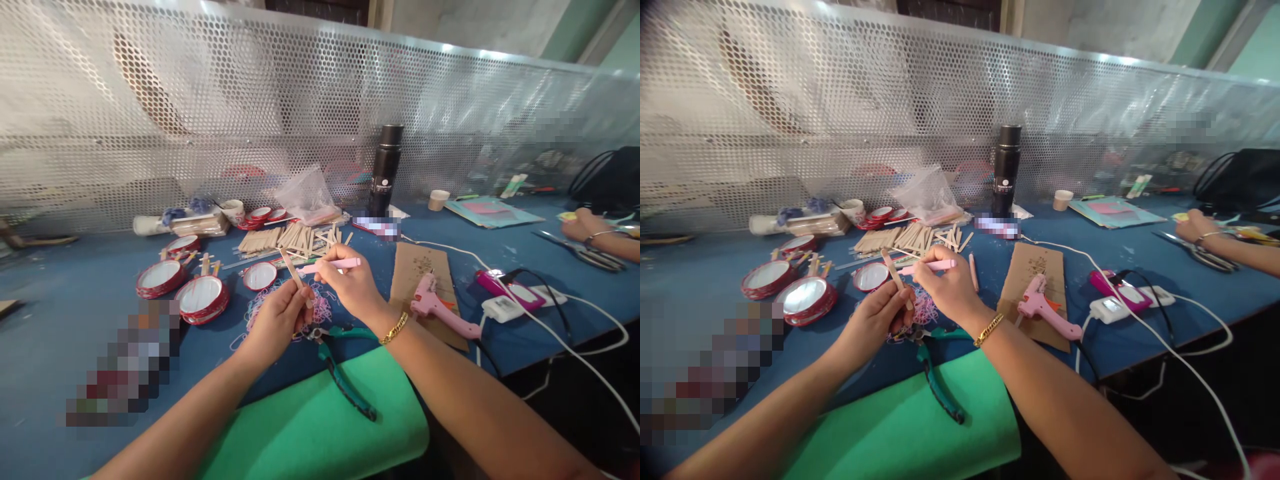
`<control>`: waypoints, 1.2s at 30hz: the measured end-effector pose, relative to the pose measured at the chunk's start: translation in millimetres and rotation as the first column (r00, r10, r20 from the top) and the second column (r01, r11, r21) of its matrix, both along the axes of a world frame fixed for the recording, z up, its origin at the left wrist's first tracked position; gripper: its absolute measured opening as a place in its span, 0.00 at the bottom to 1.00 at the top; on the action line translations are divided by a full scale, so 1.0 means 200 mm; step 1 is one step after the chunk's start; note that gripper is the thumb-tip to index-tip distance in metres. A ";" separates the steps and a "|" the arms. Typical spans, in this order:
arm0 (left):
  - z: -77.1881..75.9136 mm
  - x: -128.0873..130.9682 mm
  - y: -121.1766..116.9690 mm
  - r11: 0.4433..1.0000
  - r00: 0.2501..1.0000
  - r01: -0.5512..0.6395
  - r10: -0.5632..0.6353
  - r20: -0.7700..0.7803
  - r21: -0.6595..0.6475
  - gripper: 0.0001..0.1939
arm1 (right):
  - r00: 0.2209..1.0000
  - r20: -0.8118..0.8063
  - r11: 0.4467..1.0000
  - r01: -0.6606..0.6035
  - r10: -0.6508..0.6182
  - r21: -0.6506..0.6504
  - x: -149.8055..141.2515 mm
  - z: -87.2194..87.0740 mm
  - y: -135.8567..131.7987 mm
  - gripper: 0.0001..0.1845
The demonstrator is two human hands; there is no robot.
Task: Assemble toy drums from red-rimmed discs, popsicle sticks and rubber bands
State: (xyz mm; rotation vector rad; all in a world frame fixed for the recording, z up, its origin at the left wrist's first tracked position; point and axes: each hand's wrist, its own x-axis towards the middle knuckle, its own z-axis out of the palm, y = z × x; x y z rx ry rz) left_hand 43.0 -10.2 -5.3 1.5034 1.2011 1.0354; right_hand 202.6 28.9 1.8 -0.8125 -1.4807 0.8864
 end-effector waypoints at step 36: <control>0.01 -0.01 0.00 1.000 1.000 -0.009 0.009 -0.024 0.012 0.20 | 0.999 0.049 1.000 0.019 -0.020 0.025 0.01 0.01 -0.01 0.11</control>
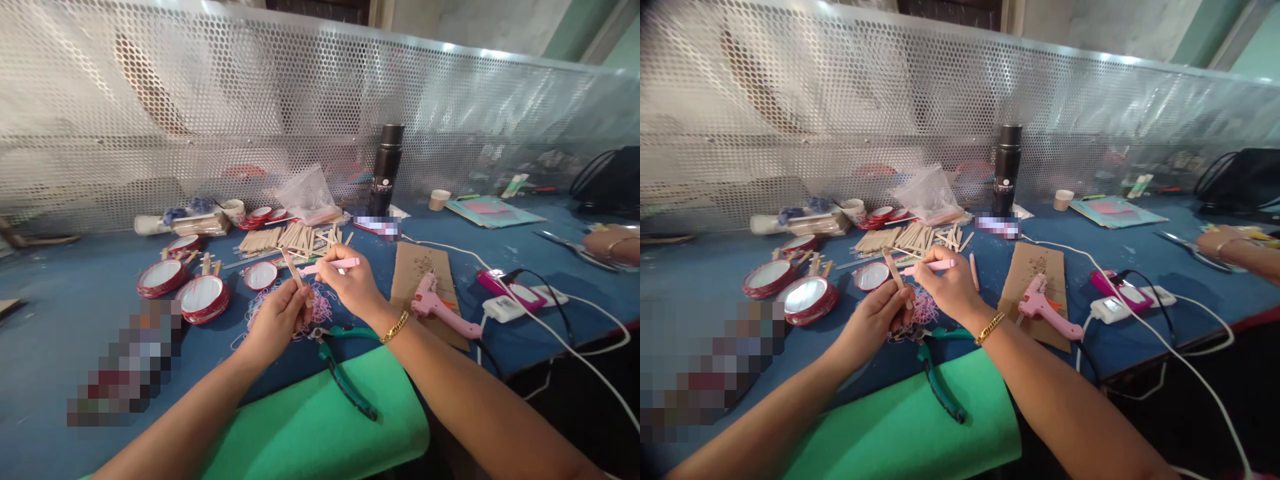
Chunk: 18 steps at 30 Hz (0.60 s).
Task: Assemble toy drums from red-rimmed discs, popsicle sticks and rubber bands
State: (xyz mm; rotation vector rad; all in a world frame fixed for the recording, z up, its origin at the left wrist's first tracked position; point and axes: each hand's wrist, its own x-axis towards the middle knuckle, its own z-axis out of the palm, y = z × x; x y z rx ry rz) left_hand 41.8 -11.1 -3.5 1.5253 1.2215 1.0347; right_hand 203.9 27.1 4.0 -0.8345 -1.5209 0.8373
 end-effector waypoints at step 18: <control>0.00 0.00 0.00 1.000 1.000 -0.005 0.005 -0.007 0.004 0.19 | 1.000 -0.011 1.000 -0.022 0.022 0.002 0.00 -0.01 0.01 0.11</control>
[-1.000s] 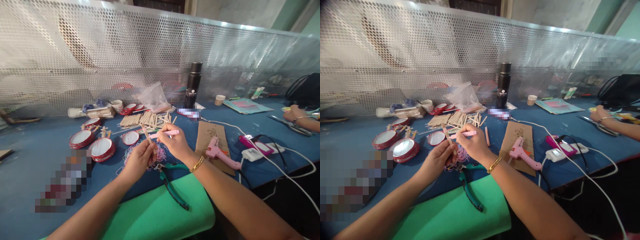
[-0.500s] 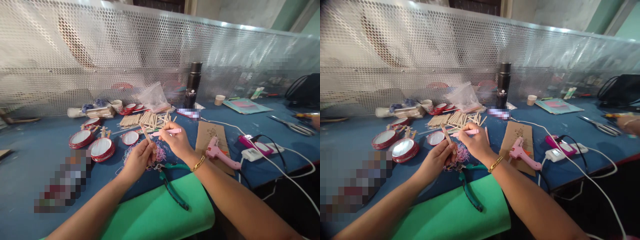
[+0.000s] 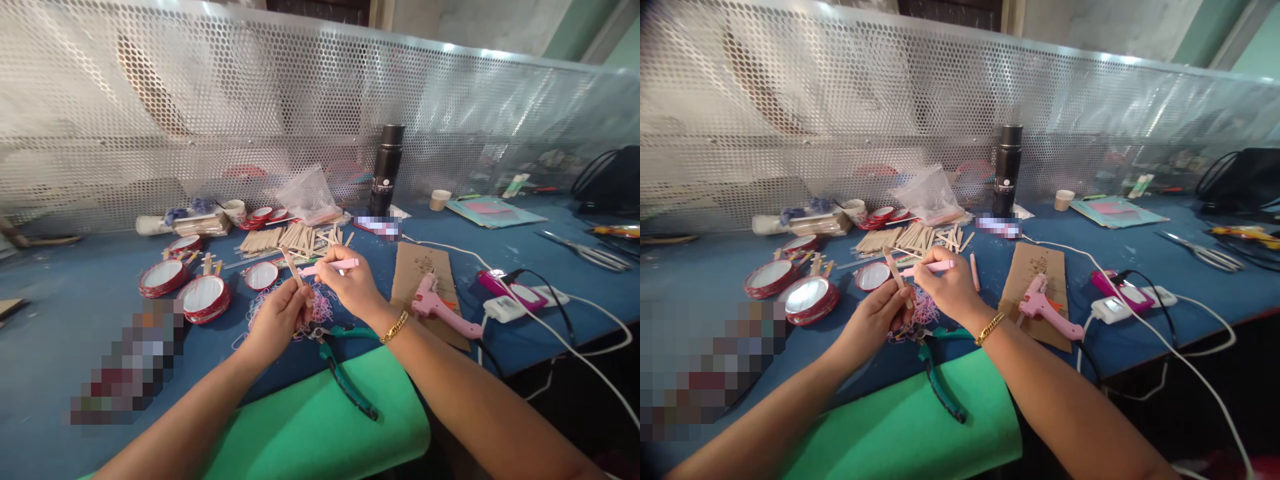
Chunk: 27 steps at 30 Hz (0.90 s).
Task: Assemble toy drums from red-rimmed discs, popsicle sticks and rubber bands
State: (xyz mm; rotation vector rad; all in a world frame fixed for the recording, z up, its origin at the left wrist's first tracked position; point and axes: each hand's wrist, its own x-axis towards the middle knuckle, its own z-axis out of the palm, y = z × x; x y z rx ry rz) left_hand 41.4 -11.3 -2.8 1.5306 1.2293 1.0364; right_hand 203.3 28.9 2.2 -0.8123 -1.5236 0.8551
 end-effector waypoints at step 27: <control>-0.02 -0.01 0.01 1.000 0.999 -0.010 0.011 -0.042 0.026 0.19 | 0.994 -0.108 1.000 -0.001 -0.002 -0.023 0.00 -0.01 0.01 0.09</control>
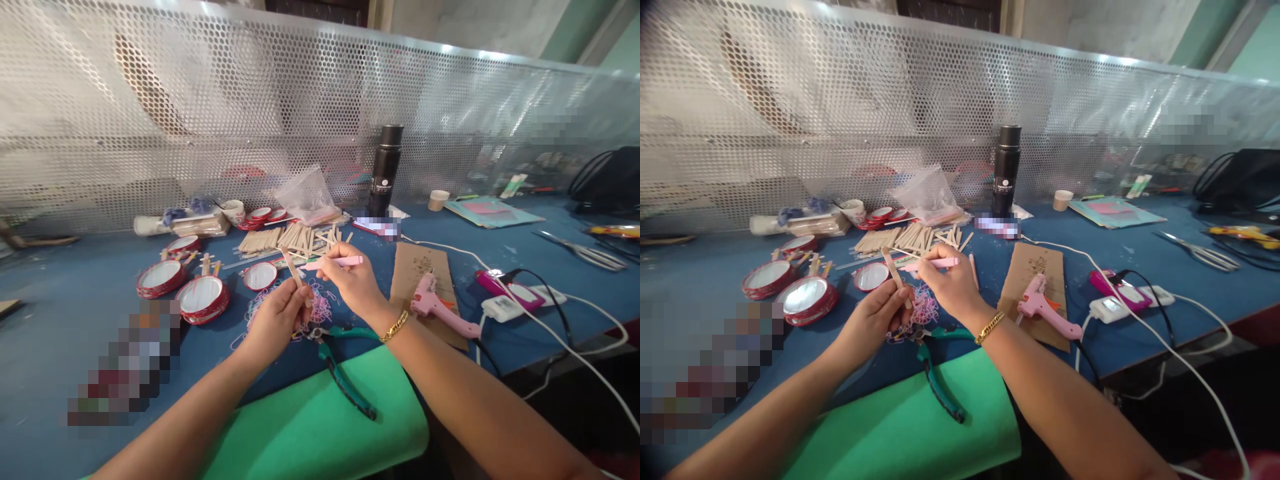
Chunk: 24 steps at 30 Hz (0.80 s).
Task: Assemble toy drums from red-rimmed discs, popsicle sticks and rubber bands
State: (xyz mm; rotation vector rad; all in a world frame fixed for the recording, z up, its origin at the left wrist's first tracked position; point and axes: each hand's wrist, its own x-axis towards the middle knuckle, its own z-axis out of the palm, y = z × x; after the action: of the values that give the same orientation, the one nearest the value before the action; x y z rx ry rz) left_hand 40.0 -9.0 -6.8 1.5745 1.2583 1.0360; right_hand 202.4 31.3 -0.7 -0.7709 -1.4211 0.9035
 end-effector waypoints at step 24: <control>0.02 0.01 0.00 1.000 0.999 -0.013 0.014 0.039 -0.023 0.21 | 0.996 0.086 0.999 -0.014 0.011 0.033 0.00 0.00 -0.01 0.11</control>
State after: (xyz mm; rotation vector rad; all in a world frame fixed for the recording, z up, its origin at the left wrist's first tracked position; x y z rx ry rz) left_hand 41.2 -9.3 -3.4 1.5231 1.2515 1.0525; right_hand 202.7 30.0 -0.1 -0.7845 -1.5146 0.8632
